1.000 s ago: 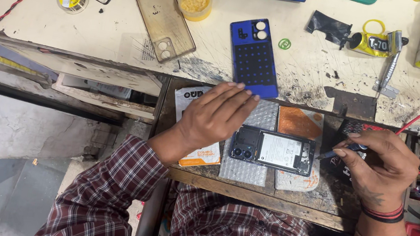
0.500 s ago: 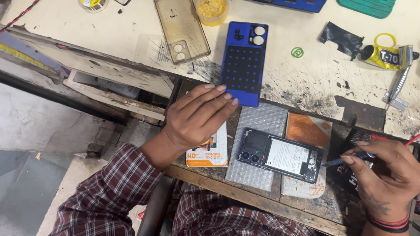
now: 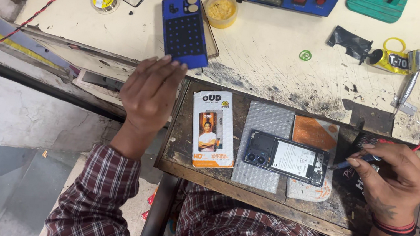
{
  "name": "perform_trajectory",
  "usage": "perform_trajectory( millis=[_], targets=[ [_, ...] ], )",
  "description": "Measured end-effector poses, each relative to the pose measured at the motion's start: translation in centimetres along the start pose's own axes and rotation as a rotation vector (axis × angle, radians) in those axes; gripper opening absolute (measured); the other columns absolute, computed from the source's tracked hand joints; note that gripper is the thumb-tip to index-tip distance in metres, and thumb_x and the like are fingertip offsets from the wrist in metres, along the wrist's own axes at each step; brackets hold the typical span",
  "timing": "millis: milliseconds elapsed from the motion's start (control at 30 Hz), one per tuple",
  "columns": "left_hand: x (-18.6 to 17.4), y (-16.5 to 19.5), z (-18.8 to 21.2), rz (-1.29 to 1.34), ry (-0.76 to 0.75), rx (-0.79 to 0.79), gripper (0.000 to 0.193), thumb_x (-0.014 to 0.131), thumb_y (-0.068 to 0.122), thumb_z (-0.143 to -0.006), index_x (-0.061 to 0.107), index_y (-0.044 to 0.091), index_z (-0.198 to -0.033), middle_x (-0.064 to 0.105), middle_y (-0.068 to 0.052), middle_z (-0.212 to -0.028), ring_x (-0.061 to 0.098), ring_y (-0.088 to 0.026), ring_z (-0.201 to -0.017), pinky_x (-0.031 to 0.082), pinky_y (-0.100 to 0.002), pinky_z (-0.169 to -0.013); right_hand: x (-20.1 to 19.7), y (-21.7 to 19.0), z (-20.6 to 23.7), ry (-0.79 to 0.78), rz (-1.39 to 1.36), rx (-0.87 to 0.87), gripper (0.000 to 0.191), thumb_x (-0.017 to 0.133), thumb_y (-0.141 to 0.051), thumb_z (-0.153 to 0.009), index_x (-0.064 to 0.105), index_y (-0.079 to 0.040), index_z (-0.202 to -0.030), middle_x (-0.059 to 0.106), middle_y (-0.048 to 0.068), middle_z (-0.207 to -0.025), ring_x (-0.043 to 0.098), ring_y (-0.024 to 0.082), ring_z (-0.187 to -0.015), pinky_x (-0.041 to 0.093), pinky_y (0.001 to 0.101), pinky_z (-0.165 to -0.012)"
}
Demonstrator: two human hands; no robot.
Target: The person removes the blue back cover from a smartphone and uses a small flat tool to pry and separate internal components. The back cover is set aside, and the person continues to work on the exposed internals of the phone.
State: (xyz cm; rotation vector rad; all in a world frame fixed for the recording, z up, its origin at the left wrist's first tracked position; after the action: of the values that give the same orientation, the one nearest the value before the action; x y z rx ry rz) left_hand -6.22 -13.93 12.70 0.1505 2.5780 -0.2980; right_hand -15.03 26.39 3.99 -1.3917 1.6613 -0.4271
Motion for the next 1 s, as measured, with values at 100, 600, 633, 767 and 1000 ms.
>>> perform_trajectory(
  millis=[100,600,633,767,1000],
  targets=[
    [0.9,-1.1,-0.4,0.035,-0.043,-0.047,0.008,0.080,0.004,-0.093,0.080,0.005,-0.101,0.077,-0.007,-0.102,0.076,-0.023,-0.104,0.061,-0.039,-0.096,0.0,0.0,0.0,0.000,-0.011,0.013,0.026,0.089,-0.005,-0.091,0.071,0.003,-0.108,0.072,0.013,-0.102,0.073,0.015,-0.089,0.057,0.0219,-0.080],
    [4.6,-1.9,-0.9,0.130,-0.188,-0.141,0.023,0.072,0.001,-0.089,0.080,0.007,-0.110,0.077,-0.008,-0.112,0.073,-0.025,-0.111,0.057,-0.039,-0.104,0.0,-0.4,-0.1,-0.014,0.004,-0.002,0.025,0.088,-0.005,-0.091,0.071,0.003,-0.108,0.072,0.013,-0.100,0.073,0.015,-0.089,0.058,0.0219,-0.078],
    [4.8,-1.9,-0.8,0.149,-0.202,-0.147,0.023,0.072,0.001,-0.089,0.080,0.007,-0.110,0.077,-0.009,-0.113,0.073,-0.026,-0.111,0.056,-0.039,-0.104,0.0,-0.2,-0.1,-0.010,0.001,0.008,0.026,0.088,-0.005,-0.090,0.071,0.003,-0.108,0.072,0.013,-0.099,0.073,0.015,-0.088,0.058,0.0218,-0.077],
    [5.6,-2.0,-0.5,0.191,-0.255,-0.173,0.029,0.069,-0.003,-0.089,0.078,0.006,-0.115,0.076,-0.010,-0.117,0.072,-0.027,-0.116,0.054,-0.040,-0.107,0.0,-0.3,-0.2,-0.006,0.000,0.007,0.026,0.089,-0.004,-0.091,0.071,0.003,-0.108,0.072,0.013,-0.100,0.073,0.015,-0.088,0.058,0.0217,-0.078],
    [7.1,-2.7,0.6,0.298,-0.329,-0.287,0.028,0.072,0.011,-0.098,0.074,0.002,-0.124,0.074,-0.016,-0.118,0.069,-0.030,-0.117,0.050,-0.042,-0.106,-0.1,0.0,-0.2,-0.008,-0.011,0.027,0.026,0.088,-0.004,-0.089,0.071,0.003,-0.107,0.071,0.013,-0.098,0.073,0.015,-0.087,0.057,0.0211,-0.074]
  ],
)
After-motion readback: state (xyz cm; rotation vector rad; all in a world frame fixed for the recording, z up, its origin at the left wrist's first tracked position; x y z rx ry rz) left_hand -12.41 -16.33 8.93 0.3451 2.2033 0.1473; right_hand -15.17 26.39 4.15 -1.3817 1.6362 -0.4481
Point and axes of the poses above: each hand's wrist, its own z-axis away from the middle knuckle, its own x-axis out of the palm, y = z × x, the point moved 10 cm from there along -z, towards the middle knuckle
